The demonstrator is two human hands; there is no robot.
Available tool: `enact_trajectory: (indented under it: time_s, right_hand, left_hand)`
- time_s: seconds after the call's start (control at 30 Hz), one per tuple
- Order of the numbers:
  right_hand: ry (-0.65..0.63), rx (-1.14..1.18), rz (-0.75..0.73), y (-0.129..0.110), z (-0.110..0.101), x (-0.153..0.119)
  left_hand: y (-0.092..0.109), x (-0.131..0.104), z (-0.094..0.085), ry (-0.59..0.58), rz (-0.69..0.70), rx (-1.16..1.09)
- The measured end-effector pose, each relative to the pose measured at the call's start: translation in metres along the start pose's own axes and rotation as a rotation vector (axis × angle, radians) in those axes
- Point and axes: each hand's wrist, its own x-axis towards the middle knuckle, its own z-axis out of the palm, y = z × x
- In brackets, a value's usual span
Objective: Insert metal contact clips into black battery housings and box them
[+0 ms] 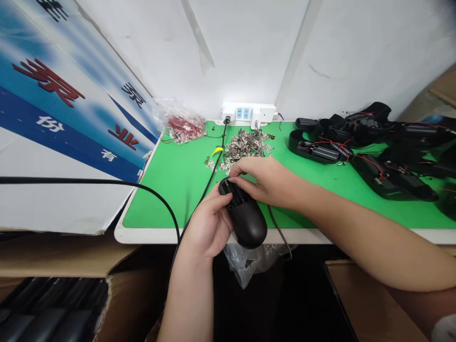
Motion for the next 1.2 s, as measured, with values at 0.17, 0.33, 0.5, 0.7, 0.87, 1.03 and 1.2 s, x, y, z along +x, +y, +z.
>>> enact_trajectory:
  time_s: [0.17,0.33,0.5,0.7,0.87,1.03,1.2]
  right_hand:
    - [-0.02,-0.028,-0.022,-0.001,-0.001,0.0]
    - [-0.021,-0.051,-0.02,-0.001,-0.004,-0.001]
    - [-0.076,-0.11,0.008,-0.005,-0.009,-0.002]
    - [-0.099,-0.161,-0.033,-0.005,-0.01,-0.004]
    - [-0.058,-0.063,-0.069,-0.001,-0.01,-0.004]
    - [-0.095,0.069,-0.068,-0.004,-0.013,-0.003]
    - [-0.078,0.026,0.008,-0.009,-0.013,-0.002]
  left_hand:
    - [0.0,0.0,-0.001,-0.002,-0.001,-0.012]
    - [0.0,0.001,-0.001,0.001,-0.011,-0.023]
    - [-0.001,0.0,0.0,-0.016,0.006,0.03]
    - [-0.001,-0.002,0.001,-0.009,0.005,0.069]
    - [-0.002,-0.001,0.005,0.053,0.0,0.065]
    - [-0.007,-0.002,0.01,0.217,0.016,0.196]
    - [-0.009,0.0,0.008,0.232,0.029,0.246]
